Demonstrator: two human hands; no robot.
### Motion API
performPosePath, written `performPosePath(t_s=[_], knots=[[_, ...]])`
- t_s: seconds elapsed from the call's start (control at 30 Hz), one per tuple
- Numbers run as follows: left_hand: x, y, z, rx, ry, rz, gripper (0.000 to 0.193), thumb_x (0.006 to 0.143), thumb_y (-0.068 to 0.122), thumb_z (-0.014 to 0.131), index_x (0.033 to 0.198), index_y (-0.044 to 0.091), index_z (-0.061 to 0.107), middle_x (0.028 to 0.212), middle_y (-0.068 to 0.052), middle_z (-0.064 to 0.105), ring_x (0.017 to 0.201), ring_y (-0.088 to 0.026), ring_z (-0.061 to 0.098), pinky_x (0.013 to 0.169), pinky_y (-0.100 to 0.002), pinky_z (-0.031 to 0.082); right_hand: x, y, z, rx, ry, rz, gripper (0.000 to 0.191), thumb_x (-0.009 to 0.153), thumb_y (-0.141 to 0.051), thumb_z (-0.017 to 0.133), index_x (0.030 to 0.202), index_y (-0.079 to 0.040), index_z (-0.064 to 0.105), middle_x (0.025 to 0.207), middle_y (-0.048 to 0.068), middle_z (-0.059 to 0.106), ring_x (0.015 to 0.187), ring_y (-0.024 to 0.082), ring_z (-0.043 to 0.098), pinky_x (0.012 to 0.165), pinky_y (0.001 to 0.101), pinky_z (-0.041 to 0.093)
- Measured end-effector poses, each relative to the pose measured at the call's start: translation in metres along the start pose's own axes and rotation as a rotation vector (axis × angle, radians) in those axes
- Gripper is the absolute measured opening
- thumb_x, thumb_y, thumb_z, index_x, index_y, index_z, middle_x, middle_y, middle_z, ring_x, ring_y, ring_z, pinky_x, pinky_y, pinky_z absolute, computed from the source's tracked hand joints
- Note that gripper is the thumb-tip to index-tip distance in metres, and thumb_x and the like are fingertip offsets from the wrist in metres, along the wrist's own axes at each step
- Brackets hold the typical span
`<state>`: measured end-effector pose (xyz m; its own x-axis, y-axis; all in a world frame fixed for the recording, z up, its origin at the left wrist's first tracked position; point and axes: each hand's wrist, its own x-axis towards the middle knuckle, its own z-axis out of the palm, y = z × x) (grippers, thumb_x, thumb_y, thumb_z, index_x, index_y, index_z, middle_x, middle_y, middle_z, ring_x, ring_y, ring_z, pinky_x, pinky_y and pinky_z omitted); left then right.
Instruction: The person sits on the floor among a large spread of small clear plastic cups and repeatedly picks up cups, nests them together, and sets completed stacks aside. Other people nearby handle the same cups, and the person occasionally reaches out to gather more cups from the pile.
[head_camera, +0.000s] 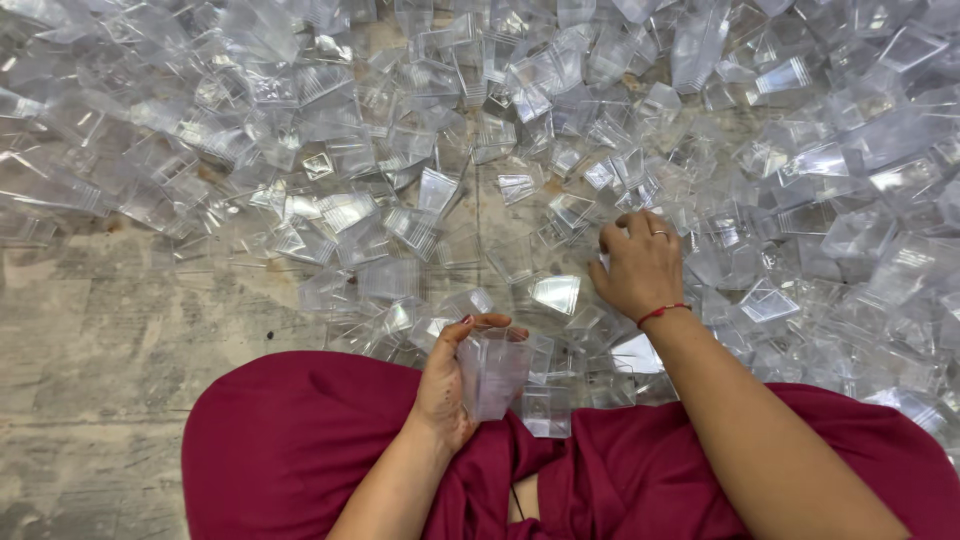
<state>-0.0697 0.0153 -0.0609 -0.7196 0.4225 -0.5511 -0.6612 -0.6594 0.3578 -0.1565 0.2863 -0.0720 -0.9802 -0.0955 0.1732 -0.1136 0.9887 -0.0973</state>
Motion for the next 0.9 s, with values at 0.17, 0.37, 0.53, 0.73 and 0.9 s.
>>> performPosePath(t_s=[0.17, 0.37, 0.53, 0.73, 0.9], knots=[[0.009, -0.011, -0.013, 0.246, -0.233, 0.317, 0.035, 0.089, 0.019, 0.051, 0.116, 0.0, 0.064, 0.114, -0.016, 0.069, 0.101, -0.026, 0.069, 0.089, -0.039, 0.058, -0.004, 0.007, -0.02, 0.199, -0.006, 0.235, 0.019, 0.082, -0.028, 0.084, 0.088, -0.012, 0.077, 0.099, 0.007, 0.072, 0.108, 0.029, 0.064, 0.092, 0.0471, 0.048], [0.012, -0.014, -0.024, 0.176, -0.28, 0.392, 0.035, 0.086, 0.015, 0.051, 0.115, -0.001, 0.062, 0.103, -0.018, 0.07, 0.091, -0.027, 0.07, 0.083, -0.038, 0.058, -0.056, 0.013, -0.059, 1.131, -0.013, 0.596, 0.015, 0.094, -0.013, 0.075, 0.1, 0.001, 0.074, 0.094, 0.01, 0.072, 0.084, 0.015, 0.063, 0.075, 0.0283, 0.05], [0.012, -0.016, -0.021, 0.355, -0.208, 0.458, 0.036, 0.089, 0.013, 0.057, 0.123, 0.002, 0.055, 0.106, -0.016, 0.065, 0.098, -0.024, 0.064, 0.087, -0.036, 0.053, -0.14, -0.032, -0.064, 1.368, 0.009, 0.649, 0.012, 0.093, -0.007, 0.067, 0.1, 0.002, 0.07, 0.093, 0.006, 0.076, 0.088, 0.011, 0.07, 0.082, 0.0245, 0.055], [0.007, -0.019, -0.027, 0.579, -0.228, 0.572, 0.043, 0.081, 0.011, 0.055, 0.123, 0.001, 0.055, 0.118, -0.015, 0.067, 0.107, -0.023, 0.063, 0.096, -0.036, 0.051, -0.168, -0.053, -0.065, 1.366, -0.034, 0.533, 0.01, 0.096, -0.005, 0.067, 0.103, 0.002, 0.069, 0.093, 0.004, 0.073, 0.087, 0.009, 0.066, 0.077, 0.0237, 0.051], [0.007, -0.015, -0.031, 0.316, -0.352, 0.452, 0.037, 0.095, 0.02, 0.048, 0.116, -0.008, 0.06, 0.111, -0.019, 0.069, 0.106, -0.027, 0.067, 0.098, -0.039, 0.053, -0.161, -0.06, -0.061, 1.383, -0.121, 0.504, 0.014, 0.094, -0.005, 0.065, 0.107, 0.0, 0.066, 0.093, 0.004, 0.076, 0.088, 0.007, 0.067, 0.079, 0.0214, 0.052]])
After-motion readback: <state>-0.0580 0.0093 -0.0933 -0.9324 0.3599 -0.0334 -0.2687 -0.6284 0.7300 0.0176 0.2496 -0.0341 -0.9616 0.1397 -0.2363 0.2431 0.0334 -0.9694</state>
